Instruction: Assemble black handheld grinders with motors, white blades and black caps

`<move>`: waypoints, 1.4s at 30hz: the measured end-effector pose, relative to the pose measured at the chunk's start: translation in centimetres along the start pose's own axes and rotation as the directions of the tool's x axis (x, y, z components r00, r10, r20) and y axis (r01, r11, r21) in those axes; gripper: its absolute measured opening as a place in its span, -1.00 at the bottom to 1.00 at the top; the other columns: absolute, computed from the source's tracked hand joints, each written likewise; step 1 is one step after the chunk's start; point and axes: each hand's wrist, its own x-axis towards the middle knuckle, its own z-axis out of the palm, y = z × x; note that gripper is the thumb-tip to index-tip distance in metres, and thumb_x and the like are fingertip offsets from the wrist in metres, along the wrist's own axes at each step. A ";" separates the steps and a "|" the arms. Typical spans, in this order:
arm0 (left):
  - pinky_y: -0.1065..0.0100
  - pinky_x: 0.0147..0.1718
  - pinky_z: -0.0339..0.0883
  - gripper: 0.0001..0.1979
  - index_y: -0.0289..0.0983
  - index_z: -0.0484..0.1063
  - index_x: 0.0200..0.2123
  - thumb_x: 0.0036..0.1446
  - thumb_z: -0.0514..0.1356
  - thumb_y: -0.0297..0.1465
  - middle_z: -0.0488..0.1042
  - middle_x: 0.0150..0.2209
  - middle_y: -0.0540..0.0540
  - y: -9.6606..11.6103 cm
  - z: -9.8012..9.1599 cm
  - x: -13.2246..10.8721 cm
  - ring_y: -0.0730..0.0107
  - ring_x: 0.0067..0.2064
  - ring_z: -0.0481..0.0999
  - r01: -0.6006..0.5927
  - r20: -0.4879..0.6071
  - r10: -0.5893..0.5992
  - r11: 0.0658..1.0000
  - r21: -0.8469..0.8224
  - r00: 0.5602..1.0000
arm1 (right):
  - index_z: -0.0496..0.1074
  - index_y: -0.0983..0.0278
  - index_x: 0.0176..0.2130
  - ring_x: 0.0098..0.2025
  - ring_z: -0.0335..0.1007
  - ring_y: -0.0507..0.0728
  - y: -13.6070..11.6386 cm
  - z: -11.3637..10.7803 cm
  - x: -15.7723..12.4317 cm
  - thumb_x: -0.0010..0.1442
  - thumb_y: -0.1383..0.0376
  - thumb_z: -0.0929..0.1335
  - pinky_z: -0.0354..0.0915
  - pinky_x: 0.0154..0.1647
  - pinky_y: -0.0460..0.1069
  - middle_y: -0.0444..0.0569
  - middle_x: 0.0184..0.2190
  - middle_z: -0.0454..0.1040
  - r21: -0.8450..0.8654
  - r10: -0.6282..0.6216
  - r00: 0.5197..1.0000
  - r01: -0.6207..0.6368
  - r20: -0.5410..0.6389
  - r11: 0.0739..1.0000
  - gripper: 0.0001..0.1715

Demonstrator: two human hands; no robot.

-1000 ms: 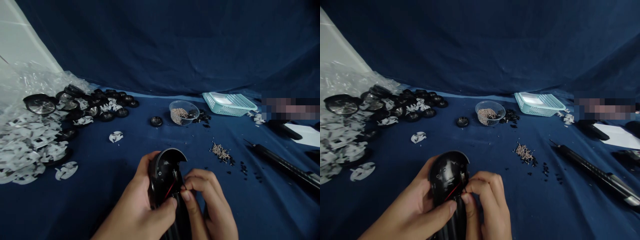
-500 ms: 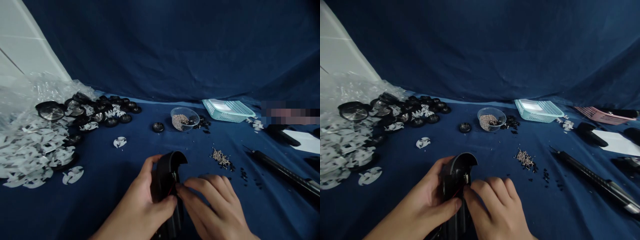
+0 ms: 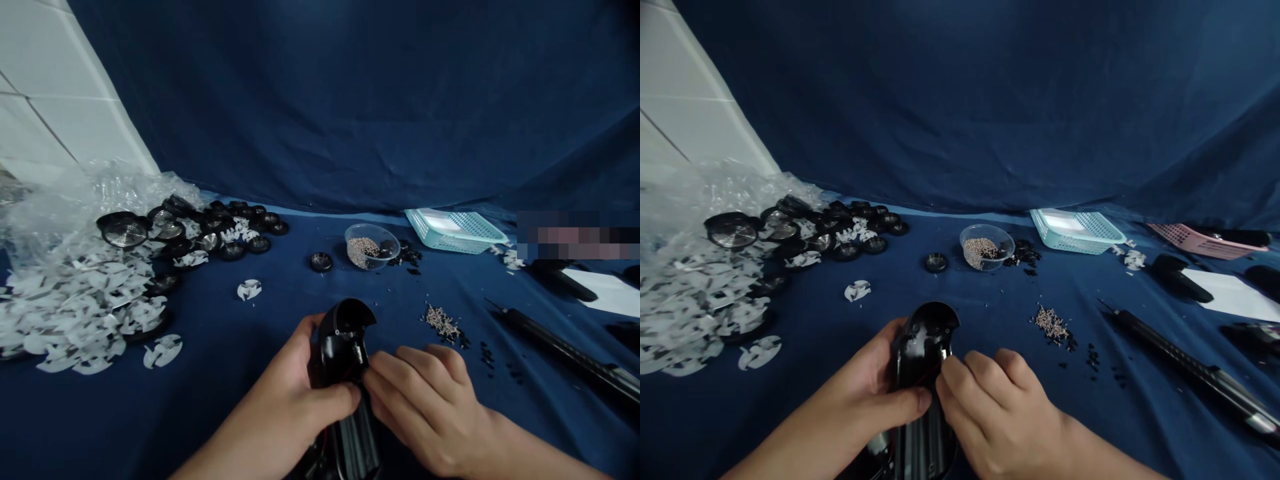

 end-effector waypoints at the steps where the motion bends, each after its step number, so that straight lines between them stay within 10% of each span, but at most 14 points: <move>1: 0.24 -0.10 0.21 -0.53 -0.22 0.21 0.01 0.02 0.23 -0.55 0.41 -0.24 -0.01 0.1 0.0 0.0 0.25 -0.08 0.39 0.014 0.006 -0.014 1.000 -0.004 1.000 | 0.52 0.33 -0.25 -0.26 0.38 0.10 0.3 -0.2 0.2 0.24 0.46 0.30 0.20 -0.29 0.04 -0.06 -0.29 0.59 -0.013 -0.031 1.000 0.031 -0.001 0.999 -0.81; 13: 0.23 -0.08 0.20 -0.63 -0.21 0.28 -0.07 0.04 0.22 -0.53 0.38 -0.26 0.00 0.2 -0.5 0.2 0.24 -0.08 0.39 0.010 -0.042 -0.009 1.000 0.021 0.999 | 0.48 0.40 -0.23 -0.29 0.35 0.15 0.9 0.9 0.8 0.23 0.49 0.28 0.19 -0.31 0.07 0.06 -0.28 0.53 -0.001 -0.021 0.999 0.021 -0.030 1.000 -0.82; 21: 0.21 0.00 0.18 -0.57 -0.17 0.26 -0.02 0.04 0.25 -0.51 0.43 -0.17 -0.02 0.4 -0.8 0.3 0.24 -0.04 0.39 -0.025 -0.028 0.024 0.998 -0.050 0.999 | 0.42 0.28 -0.20 -0.29 0.30 0.11 0.6 1.4 1.2 0.25 0.47 0.31 0.22 -0.28 0.05 -0.01 -0.27 0.43 0.363 0.381 0.924 -0.370 0.045 0.855 -0.86; 32: 0.14 0.08 0.18 -0.54 -0.21 0.24 0.06 0.11 0.30 -0.41 0.48 -0.07 -0.09 0.0 -0.9 0.6 0.14 0.07 0.42 -0.119 -0.011 0.118 0.992 -0.044 0.993 | 0.44 0.30 -0.11 -0.34 0.41 0.08 0.3 1.2 0.3 0.22 0.53 0.30 0.36 -0.32 0.03 -0.01 -0.29 0.52 0.438 0.352 0.935 -0.333 0.041 0.835 -0.73; 42: 0.25 0.05 0.24 -0.58 -0.16 0.18 0.11 0.21 0.21 -0.39 0.47 0.05 -0.09 -0.2 -0.8 0.3 0.18 0.09 0.45 -0.185 -0.055 0.192 0.976 0.117 0.980 | 0.42 0.20 -0.09 -0.39 0.51 0.04 -1.2 1.4 0.1 0.13 0.45 0.42 0.47 -0.34 -0.07 -0.12 -0.31 0.57 0.610 0.642 0.766 -0.526 0.037 0.592 -0.66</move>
